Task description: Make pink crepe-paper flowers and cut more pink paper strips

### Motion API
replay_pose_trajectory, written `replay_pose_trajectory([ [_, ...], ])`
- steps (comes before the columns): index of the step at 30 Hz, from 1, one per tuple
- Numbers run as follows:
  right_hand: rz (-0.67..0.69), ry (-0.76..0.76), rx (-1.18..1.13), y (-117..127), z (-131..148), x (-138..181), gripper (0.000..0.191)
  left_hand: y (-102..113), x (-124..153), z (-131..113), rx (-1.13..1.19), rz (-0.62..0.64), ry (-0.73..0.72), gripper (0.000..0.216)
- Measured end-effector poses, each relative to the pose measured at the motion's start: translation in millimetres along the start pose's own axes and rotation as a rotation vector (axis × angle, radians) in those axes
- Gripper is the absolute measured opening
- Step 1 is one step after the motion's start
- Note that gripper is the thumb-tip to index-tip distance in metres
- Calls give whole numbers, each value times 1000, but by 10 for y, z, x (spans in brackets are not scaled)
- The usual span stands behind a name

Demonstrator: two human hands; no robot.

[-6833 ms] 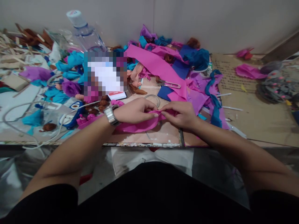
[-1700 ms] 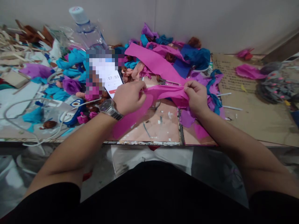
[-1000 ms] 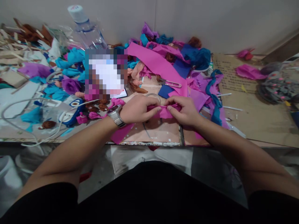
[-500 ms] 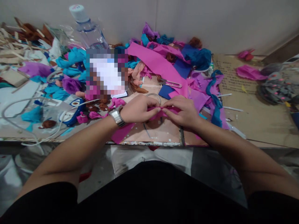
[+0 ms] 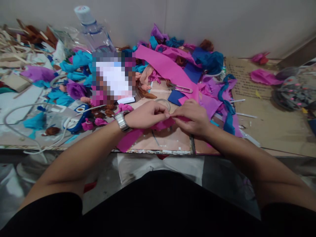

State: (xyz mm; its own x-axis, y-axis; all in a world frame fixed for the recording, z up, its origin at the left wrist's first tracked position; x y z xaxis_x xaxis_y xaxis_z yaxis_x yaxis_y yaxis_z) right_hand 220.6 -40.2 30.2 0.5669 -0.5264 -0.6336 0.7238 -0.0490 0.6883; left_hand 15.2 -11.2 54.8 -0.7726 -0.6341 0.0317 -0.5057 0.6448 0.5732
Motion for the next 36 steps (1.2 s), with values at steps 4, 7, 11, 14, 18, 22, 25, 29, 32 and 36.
replay_pose_trajectory([
  [4, -4, 7, 5, 3, 17, -8, 7, -16, -12, 25, 27, -13, 1, 43],
  [7, -5, -16, 13, 16, 34, -18, 9, -23, -14, 37, 60, -29, 6, 40],
  [11, 21, -70, 15, 30, 44, -26, 10, -22, -9, 21, 56, -63, -3, 39],
  [14, 42, -107, 25, 30, 33, -21, 10, -30, -10, 6, 38, -72, -9, 37],
  [18, 42, -105, 36, 23, 19, -7, 9, -39, -13, -3, 31, -80, -13, 34],
  [22, 27, -50, 44, 27, 35, -14, 7, -43, -8, -9, 9, -80, -17, 30],
  [25, 13, -51, 25, 32, 48, -29, 6, -47, 8, -25, -54, -104, -46, 29],
  [29, 12, -136, -59, 21, 29, -43, 6, -68, 31, -56, -252, -167, -79, 28],
  [32, 9, -205, -122, 8, 3, -45, 6, -95, 38, -60, -445, -211, -99, 30],
  [36, -3, -267, -176, -2, -17, -41, 5, -125, 35, -23, -689, -237, -136, 29],
])
Point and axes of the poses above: each hand's wrist, its own x-axis away from the middle knuckle, its own y-axis out of the back of the hand, z = x × y, the point moved 3 cm from there along -x, towards the middle knuckle, and after that the axes turned 3 degrees about z, right-handed, at the moved point
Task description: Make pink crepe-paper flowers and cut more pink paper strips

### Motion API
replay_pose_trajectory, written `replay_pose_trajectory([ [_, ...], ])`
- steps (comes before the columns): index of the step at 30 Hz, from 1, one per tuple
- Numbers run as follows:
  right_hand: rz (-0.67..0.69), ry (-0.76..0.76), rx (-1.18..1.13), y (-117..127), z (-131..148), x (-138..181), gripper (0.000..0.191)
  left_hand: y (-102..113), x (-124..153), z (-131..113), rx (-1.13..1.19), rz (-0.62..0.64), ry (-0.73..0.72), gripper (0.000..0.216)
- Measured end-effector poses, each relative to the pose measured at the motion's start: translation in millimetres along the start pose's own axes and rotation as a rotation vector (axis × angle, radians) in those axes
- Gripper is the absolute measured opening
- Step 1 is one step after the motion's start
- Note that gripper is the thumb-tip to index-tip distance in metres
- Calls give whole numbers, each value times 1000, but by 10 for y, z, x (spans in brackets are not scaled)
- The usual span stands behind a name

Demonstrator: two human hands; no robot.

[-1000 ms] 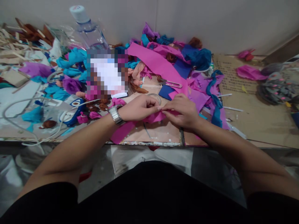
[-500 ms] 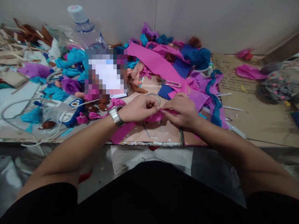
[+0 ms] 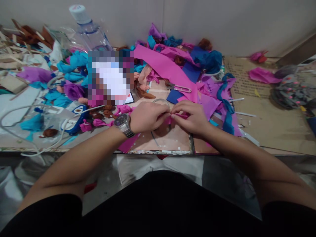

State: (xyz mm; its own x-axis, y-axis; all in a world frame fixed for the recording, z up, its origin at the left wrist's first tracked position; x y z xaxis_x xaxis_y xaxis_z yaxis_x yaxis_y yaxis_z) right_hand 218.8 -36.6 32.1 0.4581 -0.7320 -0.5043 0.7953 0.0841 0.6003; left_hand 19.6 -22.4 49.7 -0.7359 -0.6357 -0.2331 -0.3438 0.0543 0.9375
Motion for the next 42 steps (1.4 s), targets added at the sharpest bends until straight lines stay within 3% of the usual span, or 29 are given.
replay_pose_trajectory([
  [7, 58, -97, -59, -15, -27, 1, 6, -55, 0, 27, -88, -51, -82, 24],
  [13, 150, -93, -59, -50, -47, 2, 8, -76, 4, 16, 27, -48, -63, 28],
  [21, 136, -181, -146, -43, -31, 17, 12, -16, -5, 1, 165, -10, -9, 28],
  [30, 180, -85, -97, -98, -48, 11, 6, -64, 2, -9, 182, 16, -38, 30],
  [39, 133, -174, -115, -10, -30, 9, 13, 92, -14, 62, 292, 121, -19, 35],
  [42, 132, -138, -95, -4, 2, 6, 19, 89, -21, 60, 287, 149, -12, 37],
])
Point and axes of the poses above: each hand's wrist, its own x-axis away from the middle knuckle, its own y-axis out of the back of the hand, z = x × y, the point moved 3 cm from there along -x, towards the middle knuckle, and after that the axes turned 3 degrees about z, right-handed, at the moved point
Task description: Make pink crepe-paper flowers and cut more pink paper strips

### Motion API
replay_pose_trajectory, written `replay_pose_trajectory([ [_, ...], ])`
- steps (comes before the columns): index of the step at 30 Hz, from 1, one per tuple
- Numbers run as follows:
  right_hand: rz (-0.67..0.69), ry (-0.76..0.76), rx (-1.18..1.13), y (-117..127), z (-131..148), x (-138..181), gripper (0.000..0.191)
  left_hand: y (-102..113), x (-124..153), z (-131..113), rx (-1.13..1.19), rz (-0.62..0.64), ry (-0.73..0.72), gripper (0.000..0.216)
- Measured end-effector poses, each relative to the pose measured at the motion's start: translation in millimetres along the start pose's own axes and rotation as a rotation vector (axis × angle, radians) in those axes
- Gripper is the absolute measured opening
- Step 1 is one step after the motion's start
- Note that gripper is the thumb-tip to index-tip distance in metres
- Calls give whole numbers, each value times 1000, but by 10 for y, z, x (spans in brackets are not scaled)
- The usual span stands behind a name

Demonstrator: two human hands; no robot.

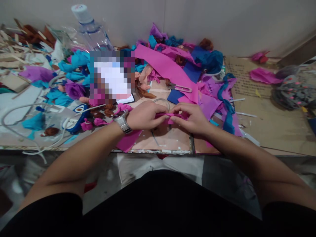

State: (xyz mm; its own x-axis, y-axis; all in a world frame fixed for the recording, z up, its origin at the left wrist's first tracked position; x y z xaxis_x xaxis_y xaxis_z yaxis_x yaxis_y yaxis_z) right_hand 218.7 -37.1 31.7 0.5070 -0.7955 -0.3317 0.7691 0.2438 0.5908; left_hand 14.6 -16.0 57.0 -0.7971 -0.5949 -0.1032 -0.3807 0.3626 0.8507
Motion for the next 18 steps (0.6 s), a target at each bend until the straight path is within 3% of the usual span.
replay_pose_trajectory([
  [10, -68, -28, 49, 3, -43, 1, 11, 60, 4, 11, -22, 35, 15, 24],
  [18, -100, -1, 100, -1, -54, 4, 7, 89, 11, 0, 96, 92, 67, 25],
])
Point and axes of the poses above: each hand's wrist, its own x-axis away from the middle knuckle, its own y-axis out of the back of the hand, z = x × y, the point moved 3 cm from there along -x, towards the middle knuckle, and after that the axes turned 3 degrees about z, right-handed, at the moved point
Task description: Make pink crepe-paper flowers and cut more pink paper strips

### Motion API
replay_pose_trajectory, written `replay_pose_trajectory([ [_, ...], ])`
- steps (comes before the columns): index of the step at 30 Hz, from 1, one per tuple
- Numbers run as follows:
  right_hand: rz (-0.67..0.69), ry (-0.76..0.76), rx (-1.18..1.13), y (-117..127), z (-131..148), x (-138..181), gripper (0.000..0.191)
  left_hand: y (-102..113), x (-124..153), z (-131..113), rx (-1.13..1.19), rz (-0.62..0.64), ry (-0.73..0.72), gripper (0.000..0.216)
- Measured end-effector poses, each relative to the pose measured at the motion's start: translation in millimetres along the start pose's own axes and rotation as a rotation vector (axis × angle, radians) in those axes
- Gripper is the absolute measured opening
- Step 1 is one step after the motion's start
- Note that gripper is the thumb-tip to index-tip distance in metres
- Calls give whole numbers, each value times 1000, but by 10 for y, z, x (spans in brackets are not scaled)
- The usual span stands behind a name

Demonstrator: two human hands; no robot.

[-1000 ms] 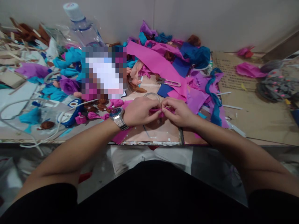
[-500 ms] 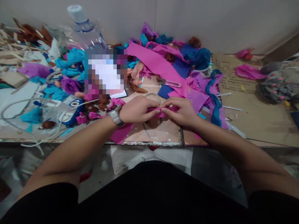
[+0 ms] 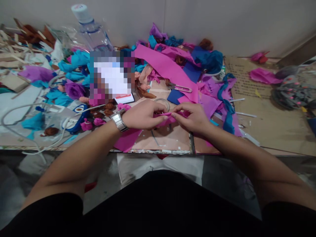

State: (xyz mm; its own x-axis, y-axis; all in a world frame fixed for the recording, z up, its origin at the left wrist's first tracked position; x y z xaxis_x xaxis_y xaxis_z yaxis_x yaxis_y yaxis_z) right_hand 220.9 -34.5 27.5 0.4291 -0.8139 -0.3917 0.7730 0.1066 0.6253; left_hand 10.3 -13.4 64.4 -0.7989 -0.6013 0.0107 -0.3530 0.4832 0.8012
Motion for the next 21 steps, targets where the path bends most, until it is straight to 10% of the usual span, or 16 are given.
replay_pose_trajectory([
  [21, -51, 479, 357, 51, 115, 57, 13, -67, -49, 76, 352, 5, 79, 35],
])
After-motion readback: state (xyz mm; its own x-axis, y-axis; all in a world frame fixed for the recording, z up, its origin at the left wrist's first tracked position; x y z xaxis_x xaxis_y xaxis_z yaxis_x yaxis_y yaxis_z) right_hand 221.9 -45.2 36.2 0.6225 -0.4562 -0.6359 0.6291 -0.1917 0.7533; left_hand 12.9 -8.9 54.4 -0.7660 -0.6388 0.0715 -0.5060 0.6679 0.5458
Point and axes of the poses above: each hand's wrist, its own x-axis away from the middle knuckle, its own y-axis out of the back of the hand, z = x × y, the point moved 3 cm from there along -x, towards the middle knuckle, and after that the axes turned 3 degrees about z, right-handed, at the moved point
